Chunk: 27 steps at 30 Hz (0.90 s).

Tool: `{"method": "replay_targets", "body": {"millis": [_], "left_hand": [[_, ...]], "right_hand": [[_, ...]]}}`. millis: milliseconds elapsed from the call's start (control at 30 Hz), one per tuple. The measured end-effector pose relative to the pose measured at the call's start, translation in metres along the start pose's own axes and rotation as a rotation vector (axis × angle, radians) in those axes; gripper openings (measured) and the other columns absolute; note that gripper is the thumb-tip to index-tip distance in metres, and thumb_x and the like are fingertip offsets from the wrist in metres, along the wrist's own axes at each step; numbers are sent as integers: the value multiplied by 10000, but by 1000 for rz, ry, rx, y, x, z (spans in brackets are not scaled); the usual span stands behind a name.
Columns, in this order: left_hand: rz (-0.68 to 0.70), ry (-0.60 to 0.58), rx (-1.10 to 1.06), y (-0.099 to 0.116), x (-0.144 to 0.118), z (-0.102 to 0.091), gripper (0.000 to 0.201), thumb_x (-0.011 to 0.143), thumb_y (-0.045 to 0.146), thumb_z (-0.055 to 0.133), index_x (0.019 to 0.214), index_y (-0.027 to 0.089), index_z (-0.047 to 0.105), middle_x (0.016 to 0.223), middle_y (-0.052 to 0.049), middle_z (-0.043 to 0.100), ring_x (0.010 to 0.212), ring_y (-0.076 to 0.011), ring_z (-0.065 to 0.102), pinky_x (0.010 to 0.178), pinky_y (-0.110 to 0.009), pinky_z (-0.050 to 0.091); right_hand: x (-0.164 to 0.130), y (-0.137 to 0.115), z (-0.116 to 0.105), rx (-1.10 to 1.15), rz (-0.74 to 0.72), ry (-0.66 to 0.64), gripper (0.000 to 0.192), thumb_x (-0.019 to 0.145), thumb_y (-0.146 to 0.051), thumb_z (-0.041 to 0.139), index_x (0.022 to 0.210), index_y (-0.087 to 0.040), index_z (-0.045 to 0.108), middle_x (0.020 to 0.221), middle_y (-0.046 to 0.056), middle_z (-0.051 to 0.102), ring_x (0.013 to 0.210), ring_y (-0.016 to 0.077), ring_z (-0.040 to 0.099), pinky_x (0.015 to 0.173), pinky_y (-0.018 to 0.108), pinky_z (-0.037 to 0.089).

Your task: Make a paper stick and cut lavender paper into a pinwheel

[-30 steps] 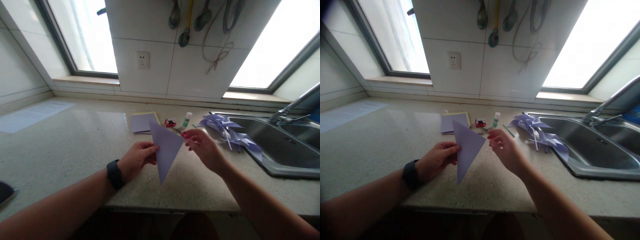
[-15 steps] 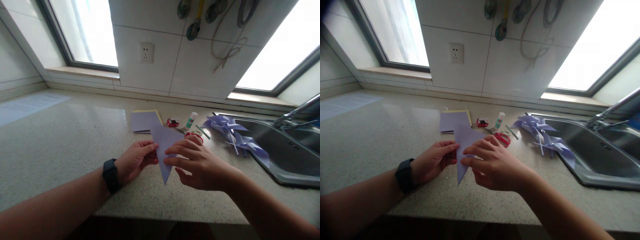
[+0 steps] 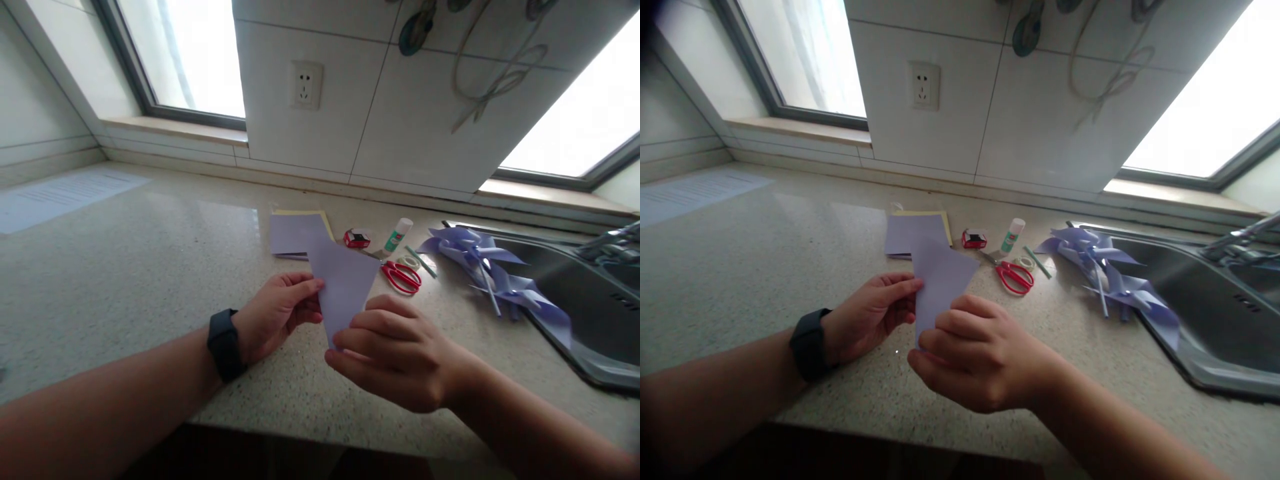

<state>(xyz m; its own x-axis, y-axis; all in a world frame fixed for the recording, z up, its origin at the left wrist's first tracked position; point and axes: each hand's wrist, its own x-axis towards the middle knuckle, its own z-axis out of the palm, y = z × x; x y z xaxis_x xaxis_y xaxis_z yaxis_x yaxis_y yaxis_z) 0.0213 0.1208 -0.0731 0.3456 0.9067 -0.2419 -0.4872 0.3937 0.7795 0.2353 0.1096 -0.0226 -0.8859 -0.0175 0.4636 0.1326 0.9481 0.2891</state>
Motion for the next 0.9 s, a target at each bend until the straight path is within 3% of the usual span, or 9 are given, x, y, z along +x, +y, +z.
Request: {"method": "replay_targets", "body": {"millis": [200, 300, 400, 467, 567, 700, 900], "left_hand": [[96, 17, 25, -2, -1, 2, 169, 838, 250, 780, 967, 147, 744, 847, -6, 679, 604, -56, 594, 525, -152, 528], [147, 19, 99, -4, -1, 4, 216, 826, 278, 785, 992, 143, 752, 836, -15, 668, 612, -75, 580, 498, -172, 521], [166, -13, 171, -6, -1, 5, 242, 825, 315, 782, 986, 137, 756, 789, -16, 664, 593, -86, 574, 490, -190, 525], [167, -23, 196, -6, -1, 5, 236, 829, 326, 777, 969, 137, 756, 751, -6, 652, 577, -83, 568, 497, -191, 528], [164, 1, 201, -6, 0, 5, 248, 819, 337, 783, 963, 138, 749, 732, 0, 643, 571, -83, 565, 505, -196, 533], [150, 34, 185, -6, 0, 5, 262, 809, 339, 791, 963, 133, 740, 736, 1, 634, 580, -81, 555, 501, -190, 525], [143, -3, 211, -7, 0, 2, 232, 850, 315, 752, 1000, 138, 734, 760, -5, 648, 594, -79, 564, 520, -184, 515]], "right_hand": [[-3, -7, 11, 118, 7, 108, 167, 969, -133, 554, 991, -127, 720, 913, 40, 774, 806, 176, 658, 692, 362, 511], [-4, -8, 12, 241, 78, 148, 194, 981, -118, 500, 1003, -100, 692, 932, 68, 768, 838, 181, 657, 726, 365, 505], [-7, -7, 13, 256, 184, 192, 95, 937, -166, 635, 1016, -121, 663, 926, 51, 764, 860, 177, 650, 768, 363, 489], [-10, -5, 14, 199, 239, 153, 183, 879, -246, 740, 1009, -147, 658, 913, 28, 761, 859, 183, 643, 783, 375, 469], [-14, -3, 13, 159, 266, 45, 201, 873, -317, 733, 996, -172, 667, 935, 10, 758, 878, 194, 637, 813, 401, 441], [-15, -3, 11, 171, 220, -56, 144, 900, -193, 646, 1041, -168, 664, 1036, 12, 753, 919, 183, 641, 879, 410, 424], [-14, -1, 10, 164, 283, 47, 179, 883, -88, 625, 1040, -168, 650, 1007, 37, 757, 910, 196, 638, 857, 402, 431]]}}
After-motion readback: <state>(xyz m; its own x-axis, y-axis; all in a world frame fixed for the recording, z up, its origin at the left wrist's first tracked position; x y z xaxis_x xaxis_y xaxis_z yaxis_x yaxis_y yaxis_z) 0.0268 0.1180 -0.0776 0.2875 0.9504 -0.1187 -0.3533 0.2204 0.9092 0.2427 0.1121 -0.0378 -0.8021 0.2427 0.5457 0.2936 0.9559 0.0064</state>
